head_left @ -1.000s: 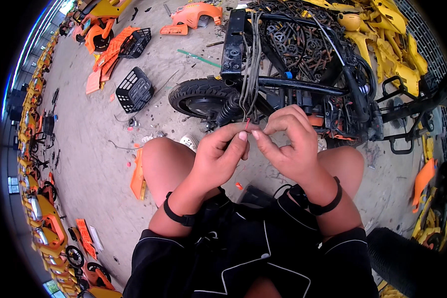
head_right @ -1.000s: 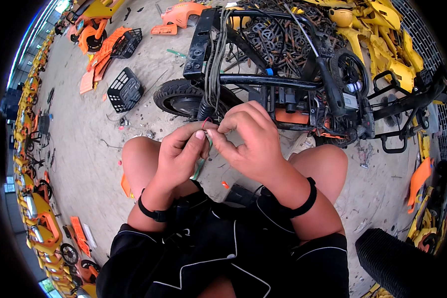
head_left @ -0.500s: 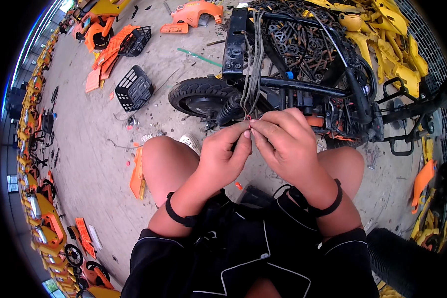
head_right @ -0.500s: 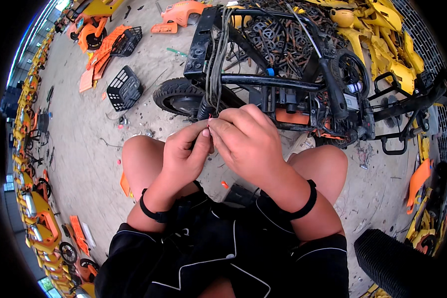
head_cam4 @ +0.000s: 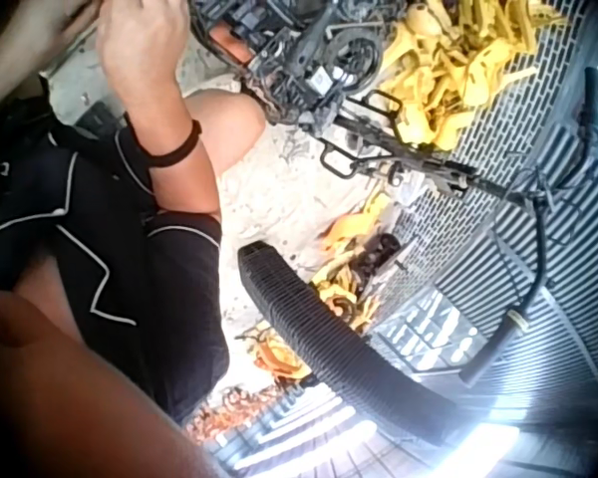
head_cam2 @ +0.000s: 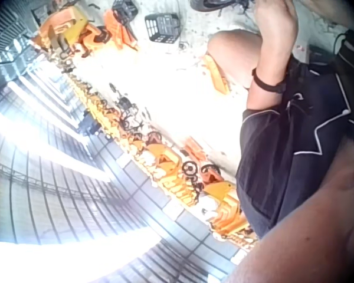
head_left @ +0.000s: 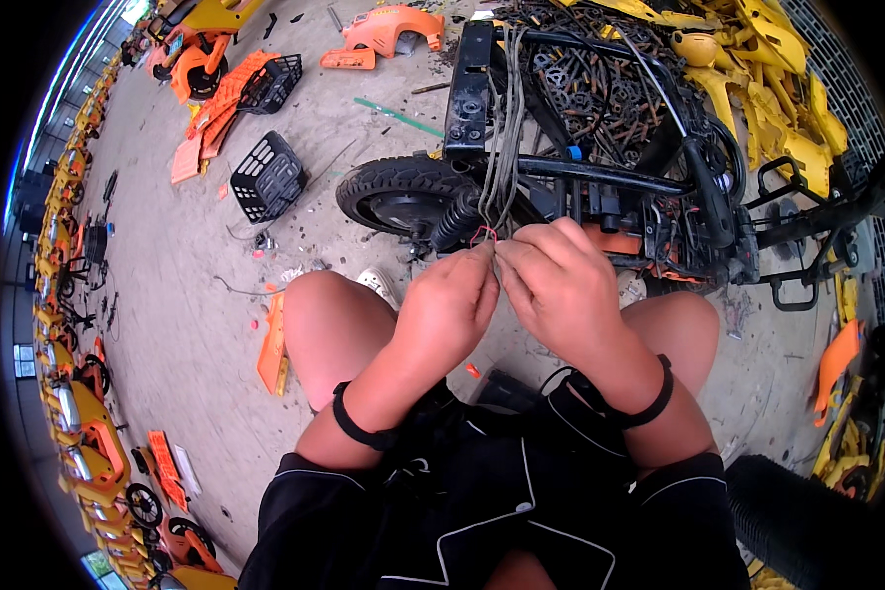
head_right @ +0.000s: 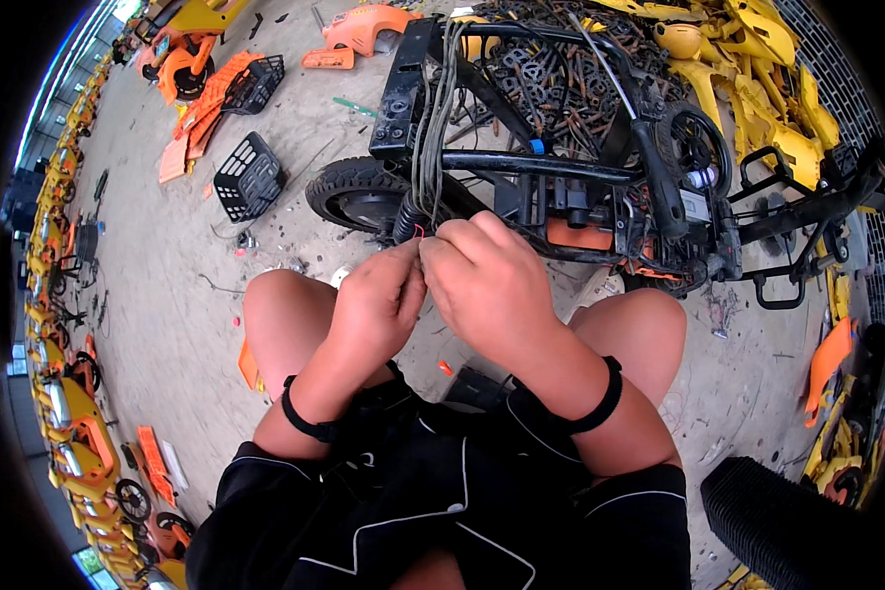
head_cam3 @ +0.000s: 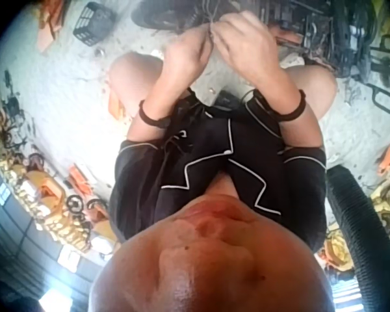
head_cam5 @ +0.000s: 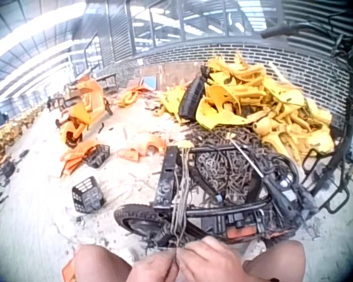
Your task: The person connects two wires on a motorcycle frame by hand, twisting the exposed ends together and adjusting their position along the frame's structure.
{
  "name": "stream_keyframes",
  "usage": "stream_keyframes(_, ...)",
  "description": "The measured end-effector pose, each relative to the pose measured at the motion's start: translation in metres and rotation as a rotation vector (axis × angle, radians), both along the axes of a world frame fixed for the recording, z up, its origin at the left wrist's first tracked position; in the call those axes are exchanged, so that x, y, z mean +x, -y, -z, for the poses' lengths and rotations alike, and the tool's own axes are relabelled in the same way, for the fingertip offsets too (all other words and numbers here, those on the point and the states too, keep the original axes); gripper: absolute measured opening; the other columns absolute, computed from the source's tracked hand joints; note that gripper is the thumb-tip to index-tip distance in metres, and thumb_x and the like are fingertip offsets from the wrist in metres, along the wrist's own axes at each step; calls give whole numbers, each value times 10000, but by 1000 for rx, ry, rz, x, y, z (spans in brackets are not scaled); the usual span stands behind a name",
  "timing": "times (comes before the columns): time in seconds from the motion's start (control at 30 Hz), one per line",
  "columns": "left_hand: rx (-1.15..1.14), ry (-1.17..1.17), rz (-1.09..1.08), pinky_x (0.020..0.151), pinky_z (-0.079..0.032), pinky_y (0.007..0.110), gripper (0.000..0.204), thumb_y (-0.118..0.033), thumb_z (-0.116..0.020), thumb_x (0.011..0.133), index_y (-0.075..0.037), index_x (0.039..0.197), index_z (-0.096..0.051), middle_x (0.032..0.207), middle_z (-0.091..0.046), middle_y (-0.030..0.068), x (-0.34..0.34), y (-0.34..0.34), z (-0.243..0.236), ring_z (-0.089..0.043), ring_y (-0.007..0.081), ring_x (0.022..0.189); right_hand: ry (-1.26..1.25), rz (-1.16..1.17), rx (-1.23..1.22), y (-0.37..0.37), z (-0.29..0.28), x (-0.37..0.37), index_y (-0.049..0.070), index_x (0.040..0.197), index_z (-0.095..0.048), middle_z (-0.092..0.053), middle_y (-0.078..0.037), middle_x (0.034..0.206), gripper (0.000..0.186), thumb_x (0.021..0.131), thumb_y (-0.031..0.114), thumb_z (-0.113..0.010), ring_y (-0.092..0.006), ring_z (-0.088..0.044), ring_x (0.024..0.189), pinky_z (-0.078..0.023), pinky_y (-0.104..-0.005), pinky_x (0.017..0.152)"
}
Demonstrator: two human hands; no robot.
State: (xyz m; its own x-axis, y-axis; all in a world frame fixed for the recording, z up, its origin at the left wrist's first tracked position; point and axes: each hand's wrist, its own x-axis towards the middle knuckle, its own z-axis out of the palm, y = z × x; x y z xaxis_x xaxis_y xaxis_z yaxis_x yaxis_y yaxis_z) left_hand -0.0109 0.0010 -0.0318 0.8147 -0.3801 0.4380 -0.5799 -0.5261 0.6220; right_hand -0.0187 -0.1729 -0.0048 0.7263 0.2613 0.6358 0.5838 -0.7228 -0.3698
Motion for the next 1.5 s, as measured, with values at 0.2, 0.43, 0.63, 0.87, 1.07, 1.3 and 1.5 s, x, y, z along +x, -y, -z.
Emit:
stream_keyframes(0.2,3,-12,32,731,-565,460,304,-30,-686,872,58,1159,-636,911,-683,209,-4,-2,-3,-685,400,836,-56,-16,61,-1,-1,0,25,839,-680,-647,-88,879,125,747,42,-763,-278,-614,838,-541,-372,716)
stream_keyframes(0.43,46,17,91,745,-566,453,294,-37,-696,865,51,1136,-625,921,-683,203,-7,-7,-7,-685,400,832,-63,-68,101,0,-4,-2,17,790,-630,-635,-99,870,150,706,2,-754,-300,-597,826,-531,-386,711)
stream_keyframes(0.63,96,40,137,742,-572,436,305,-33,-702,859,49,1143,-628,903,-678,186,-10,-11,-13,-690,370,826,-121,-118,172,0,-3,-6,25,781,-600,-626,-105,850,193,682,-46,-750,-310,-592,813,-514,-393,693)
stream_keyframes(0.87,121,52,172,743,-574,424,367,-27,-713,839,57,1185,-627,902,-677,176,-13,-15,-15,-693,348,833,-158,-159,210,3,-2,-9,26,790,-605,-621,-103,831,210,659,-66,-742,-310,-588,800,-505,-390,682)
stream_keyframes(1.07,108,58,179,760,-579,419,385,-21,-714,829,50,1198,-631,920,-684,174,-16,-16,-16,-702,345,856,-149,-187,236,3,-4,-10,27,790,-606,-619,-103,828,224,640,-72,-740,-305,-584,788,-502,-391,668)
stream_keyframes(1.3,123,105,161,749,-584,414,381,-26,-716,828,42,1193,-632,934,-694,170,-17,-17,-18,-708,341,859,-148,-164,330,-2,-6,-11,31,731,-565,-591,-95,788,199,648,-55,-724,-314,-565,775,-499,-396,661)
stream_keyframes(1.5,123,102,140,715,-581,410,379,-19,-713,830,36,1198,-638,912,-694,161,-18,-16,-23,-704,334,830,-158,-116,351,-2,-7,-9,41,735,-581,-604,-95,786,198,649,-44,-738,-313,-581,777,-509,-403,671)
